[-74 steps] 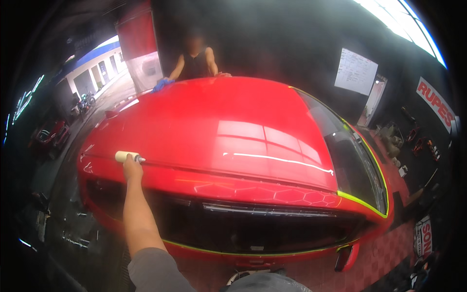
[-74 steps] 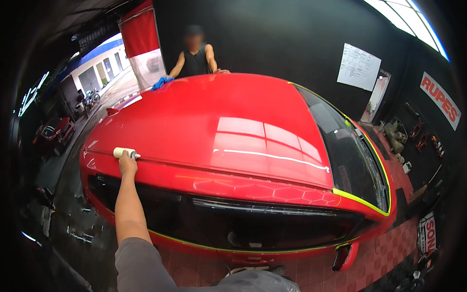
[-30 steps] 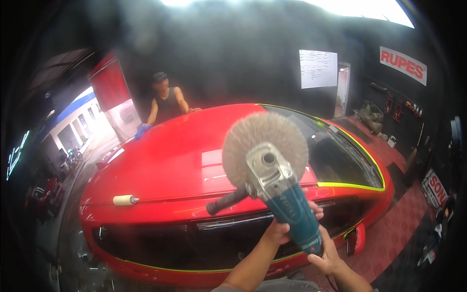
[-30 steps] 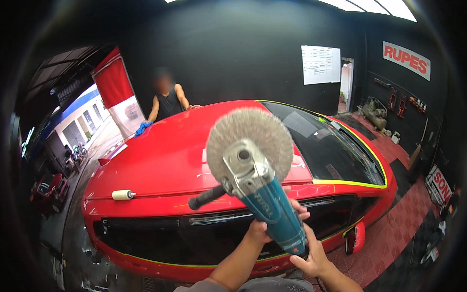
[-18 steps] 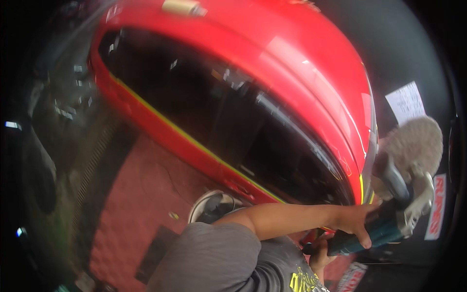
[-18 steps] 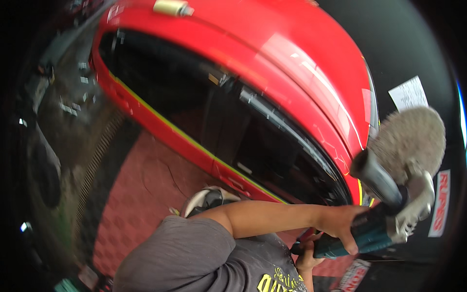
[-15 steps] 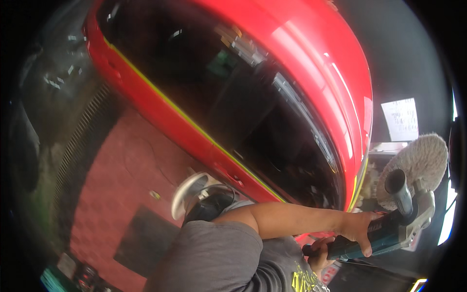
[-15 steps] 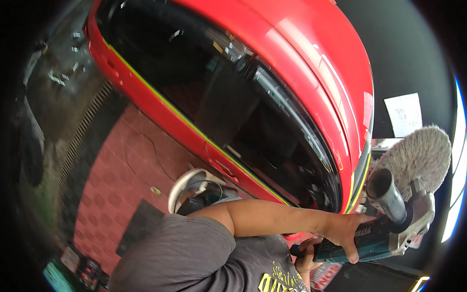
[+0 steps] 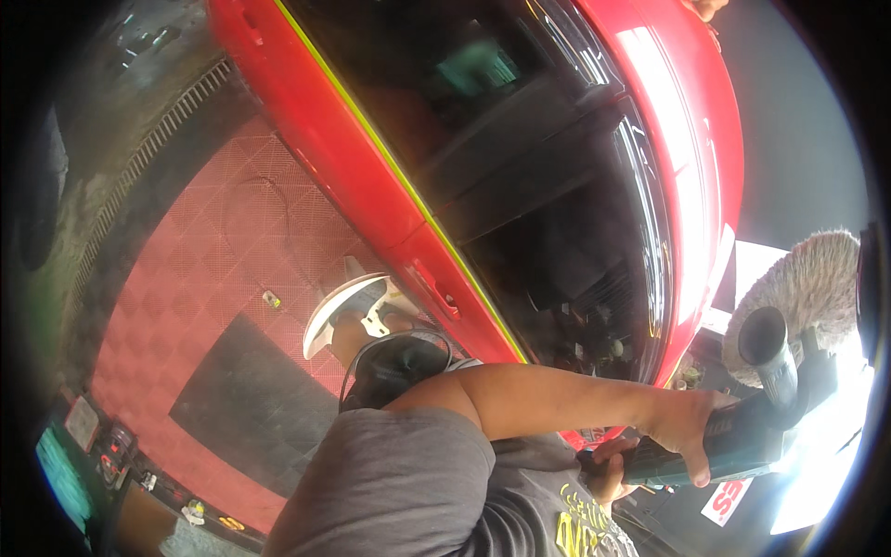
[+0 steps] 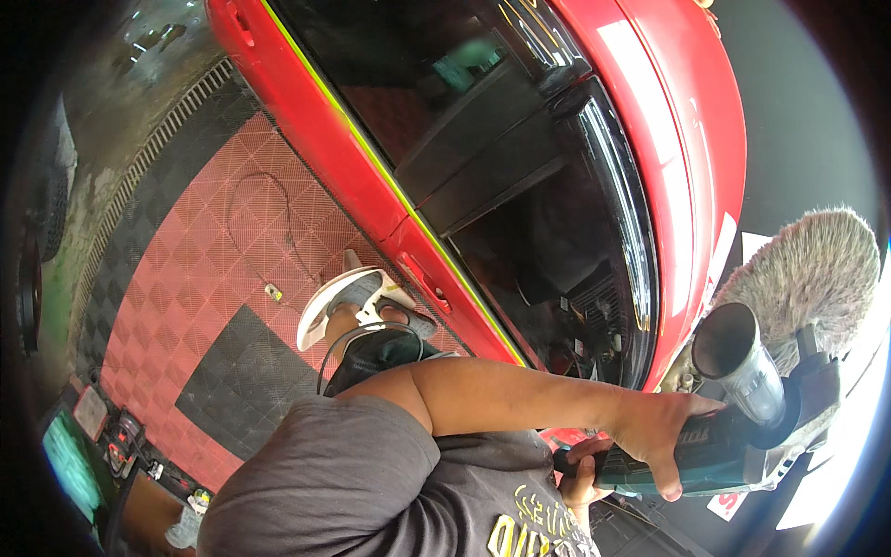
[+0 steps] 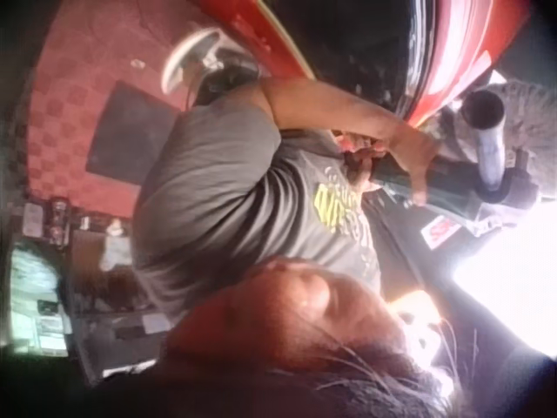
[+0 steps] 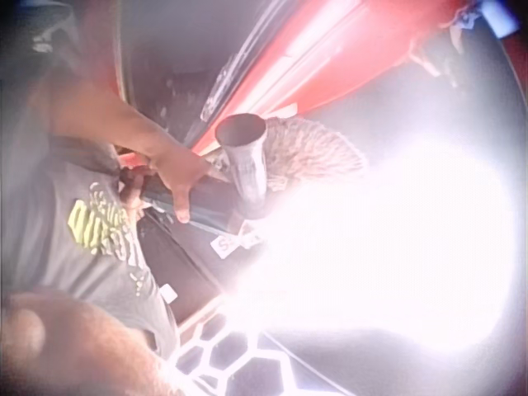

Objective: The person uses a dual-action polisher to buff the hood of a red car. They move the machine in circular and sweeping motions across the surface, occasionally pausing to apply a liquid from a spray bottle. A second person is visible in the background wiping the car's roof with a cloth.

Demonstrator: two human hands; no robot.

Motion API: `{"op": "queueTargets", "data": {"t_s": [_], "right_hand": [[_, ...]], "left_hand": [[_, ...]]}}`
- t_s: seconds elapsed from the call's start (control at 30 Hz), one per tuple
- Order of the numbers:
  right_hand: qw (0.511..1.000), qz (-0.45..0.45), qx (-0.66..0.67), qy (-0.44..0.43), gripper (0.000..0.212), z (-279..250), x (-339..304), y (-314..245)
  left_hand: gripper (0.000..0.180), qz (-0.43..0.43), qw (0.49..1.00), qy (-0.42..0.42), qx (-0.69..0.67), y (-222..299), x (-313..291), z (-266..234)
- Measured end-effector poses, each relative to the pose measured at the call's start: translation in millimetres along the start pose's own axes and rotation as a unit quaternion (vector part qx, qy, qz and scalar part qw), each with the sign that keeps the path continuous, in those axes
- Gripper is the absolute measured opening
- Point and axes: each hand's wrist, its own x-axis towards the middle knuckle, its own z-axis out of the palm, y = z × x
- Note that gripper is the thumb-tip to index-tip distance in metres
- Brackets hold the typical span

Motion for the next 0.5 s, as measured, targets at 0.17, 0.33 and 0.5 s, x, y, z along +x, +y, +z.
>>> {"op": "queueTargets", "data": {"t_s": [0.17, 0.33, 0.5], "right_hand": [[1.000, 0.018, 0.000, -0.015, 0.026, -13.1, -1.0, -6.2], [0.999, 0.032, -0.019, -0.018, 0.033, -10.9, -2.5, -13.1], [0.995, 0.092, -0.031, -0.014, 0.027, -33.2, -12.7, -5.8]], "left_hand": [[0.096, -0.042, 0.999, 0.025, 0.018, -5.2, 5.7, 6.0], [0.097, -0.032, 0.999, 0.016, 0.009, -9.0, 7.2, 8.7], [0.085, -0.142, 0.989, 0.015, 0.037, 0.5, 9.2, 11.2]]}}
